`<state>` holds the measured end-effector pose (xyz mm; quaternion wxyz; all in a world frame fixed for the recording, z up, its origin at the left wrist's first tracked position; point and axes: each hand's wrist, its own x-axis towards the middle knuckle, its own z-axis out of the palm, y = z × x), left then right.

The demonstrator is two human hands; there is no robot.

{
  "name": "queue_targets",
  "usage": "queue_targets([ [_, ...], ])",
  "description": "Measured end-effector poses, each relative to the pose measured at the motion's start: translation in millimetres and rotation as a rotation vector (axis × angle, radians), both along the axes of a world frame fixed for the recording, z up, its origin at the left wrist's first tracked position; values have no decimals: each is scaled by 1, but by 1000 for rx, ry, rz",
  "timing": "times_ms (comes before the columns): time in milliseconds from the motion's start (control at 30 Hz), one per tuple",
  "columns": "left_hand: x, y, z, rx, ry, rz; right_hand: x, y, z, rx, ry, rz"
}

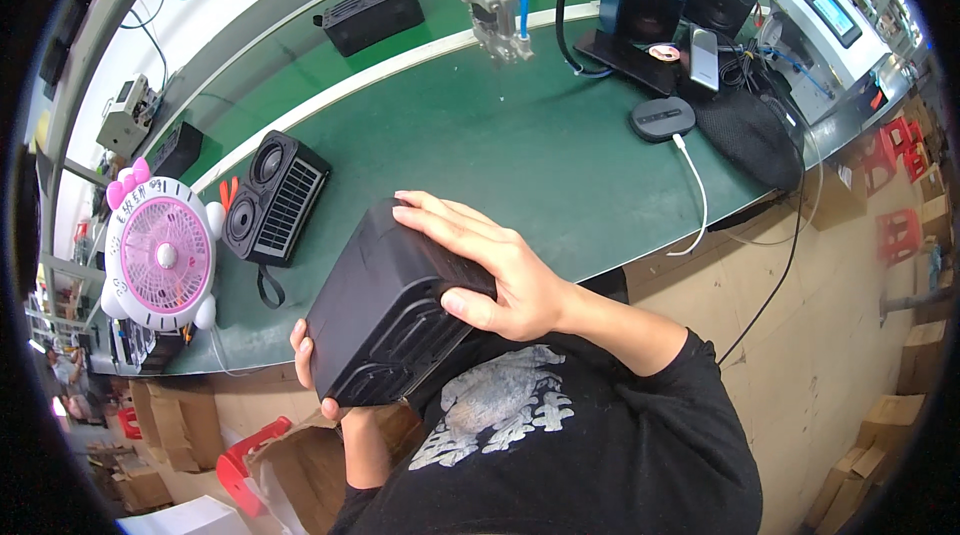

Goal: Assembling portable speakers using a pneumatic screwdriver at a workbench.

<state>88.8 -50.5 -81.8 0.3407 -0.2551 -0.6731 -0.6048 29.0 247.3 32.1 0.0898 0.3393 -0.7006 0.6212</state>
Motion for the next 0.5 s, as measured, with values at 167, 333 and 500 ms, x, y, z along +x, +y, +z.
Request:
queue_targets([
  [167,-3,-7,-9,-47,133,31,-2,2,-4,-49,119,25],
  [333,-1,-9,-6,-62,141,-27,-2,-1,-8,-186,80,43],
  [500,2,-9,-1,-66,128,11,-5,3,-6,-96,208,60],
])
